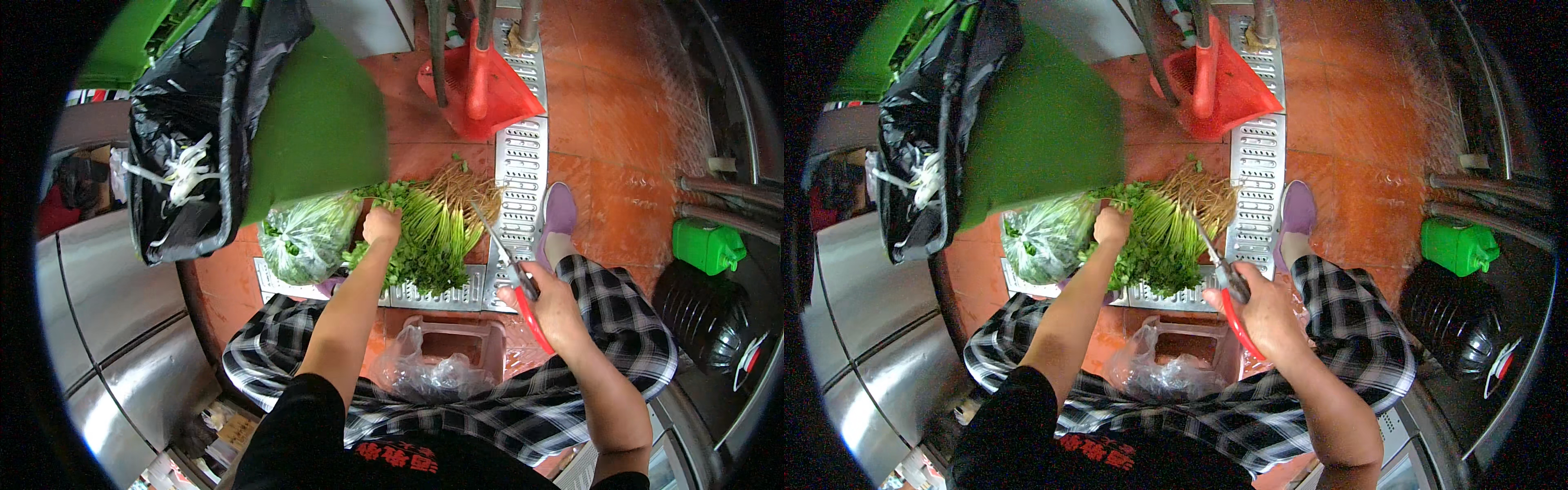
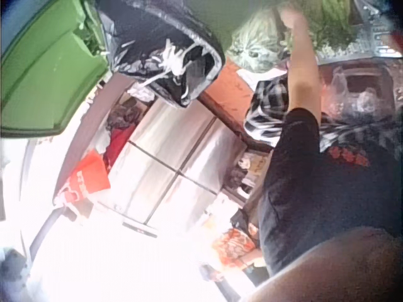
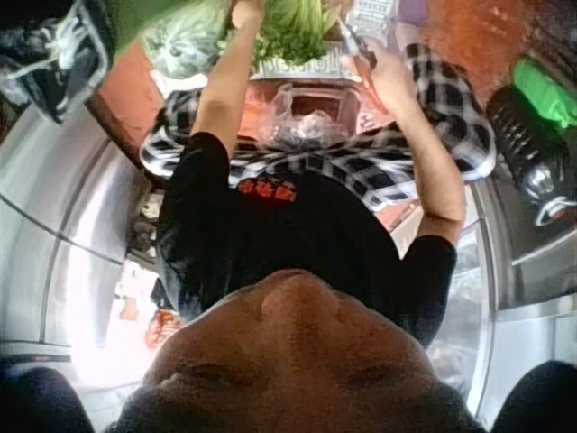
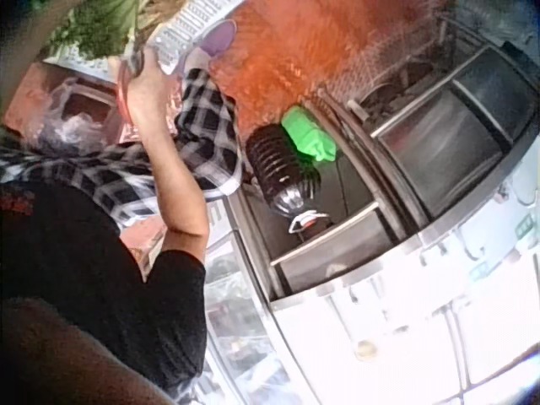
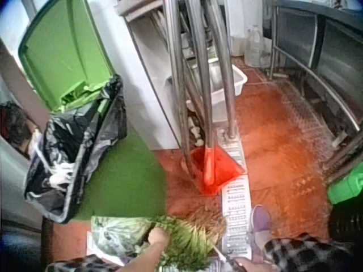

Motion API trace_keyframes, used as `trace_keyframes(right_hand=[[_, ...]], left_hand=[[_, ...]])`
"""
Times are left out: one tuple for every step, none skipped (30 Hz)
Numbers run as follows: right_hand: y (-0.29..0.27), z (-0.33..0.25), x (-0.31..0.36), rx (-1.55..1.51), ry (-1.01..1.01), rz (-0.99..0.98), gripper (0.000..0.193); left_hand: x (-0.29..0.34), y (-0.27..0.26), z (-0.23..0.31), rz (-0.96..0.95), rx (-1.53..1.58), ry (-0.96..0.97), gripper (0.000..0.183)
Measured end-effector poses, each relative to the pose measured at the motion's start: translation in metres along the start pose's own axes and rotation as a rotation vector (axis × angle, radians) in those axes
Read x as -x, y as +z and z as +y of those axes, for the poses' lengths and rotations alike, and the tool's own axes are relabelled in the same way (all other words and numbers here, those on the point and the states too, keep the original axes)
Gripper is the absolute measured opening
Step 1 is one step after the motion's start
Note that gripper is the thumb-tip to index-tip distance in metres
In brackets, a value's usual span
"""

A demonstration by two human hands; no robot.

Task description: The person sits on the floor and uses scissors to trim the roots off a bunch of green leafy vegetables. The trimmed roots are discarded into a nearby green bin, and the cleaned vegetables are placed into a sink.

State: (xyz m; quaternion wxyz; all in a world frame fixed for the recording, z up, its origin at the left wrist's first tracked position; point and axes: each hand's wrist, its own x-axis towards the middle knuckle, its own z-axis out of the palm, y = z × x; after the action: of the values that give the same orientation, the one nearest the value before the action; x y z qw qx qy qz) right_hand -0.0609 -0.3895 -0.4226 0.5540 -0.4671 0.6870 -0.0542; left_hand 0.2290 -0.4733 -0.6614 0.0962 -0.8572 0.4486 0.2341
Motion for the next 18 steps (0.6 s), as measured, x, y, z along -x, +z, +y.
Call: trace_keyframes(right_hand=[[0.001, -0.002, -0.001, 0.023, -0.012, 0.003, 0.056], [0.003, -0.004, -0.001, 0.048, -0.03, 0.002, 0.056], [0.003, -0.008, 0.0, 0.075, -0.053, 0.005, 0.056], [0.005, -0.011, 0.002, 0.046, -0.072, 0.01, 0.057], [0.003, -0.015, 0.0, 0.017, 0.035, -0.046, 0.057], [0.0, -0.02, 0.0, 0.029, 0.054, -0.078, 0.059], [-0.002, -0.023, 0.0, 0.043, 0.071, -0.113, 0.062], [-0.004, -0.024, 0.001, 0.05, 0.058, -0.116, 0.063], [-0.004, -0.02, 0.0, 0.056, 0.04, -0.118, 0.065], [-0.004, -0.017, 0.0, 0.063, 0.022, -0.123, 0.066], [-0.004, -0.011, 0.001, 0.038, 0.001, -0.124, 0.068], [-0.003, -0.004, 0.001, 0.016, -0.021, -0.124, 0.069], [-0.002, 0.001, 0.003, -0.003, -0.048, -0.131, 0.07], [-0.002, 0.001, 0.006, -0.028, -0.068, -0.165, 0.073], [-0.001, -0.003, 0.01, -0.061, -0.083, -0.207, 0.071], [-0.002, -0.007, 0.014, -0.095, -0.097, -0.249, 0.07], [-0.003, -0.008, 0.018, -0.128, -0.11, -0.287, 0.069], [0.001, -0.001, 0.017, -0.179, -0.166, -0.299, 0.069]], left_hand=[[-0.004, -0.001, 0.01, -0.036, -0.05, -0.018, 0.035], [-0.013, 0.001, 0.011, -0.136, -0.075, -0.061, 0.033], [-0.018, 0.002, 0.011, -0.136, -0.098, -0.096, 0.032], [-0.027, 0.009, 0.002, -0.153, -0.056, -0.174, 0.03], [-0.03, 0.006, 0.005, -0.168, -0.02, -0.241, 0.029], [-0.031, 0.003, 0.005, -0.22, -0.062, -0.18, 0.03], [-0.025, 0.002, 0.0, -0.183, -0.074, 0.027, 0.03], [-0.018, -0.003, -0.005, -0.141, -0.089, 0.241, 0.03], [-0.008, -0.012, -0.008, -0.091, -0.106, 0.456, 0.031], [0.003, -0.02, -0.012, -0.24, 0.243, 0.414, 0.032], [0.023, -0.039, -0.006, -0.391, 0.591, 0.371, 0.033], [0.049, -0.066, 0.008, -0.486, 0.664, 0.388, 0.033], [0.076, -0.094, 0.02, -0.576, 0.738, 0.4, 0.033], [0.095, -0.118, 0.023, -0.596, 0.722, 0.455, 0.033], [0.106, -0.129, 0.023, -0.571, 0.765, 0.508, 0.035], [0.116, -0.143, 0.022, -0.542, 0.732, 0.537, 0.035], [0.127, -0.157, 0.024, -0.514, 0.699, 0.571, 0.034], [0.132, -0.164, 0.025, -0.485, 0.703, 0.598, 0.032]])
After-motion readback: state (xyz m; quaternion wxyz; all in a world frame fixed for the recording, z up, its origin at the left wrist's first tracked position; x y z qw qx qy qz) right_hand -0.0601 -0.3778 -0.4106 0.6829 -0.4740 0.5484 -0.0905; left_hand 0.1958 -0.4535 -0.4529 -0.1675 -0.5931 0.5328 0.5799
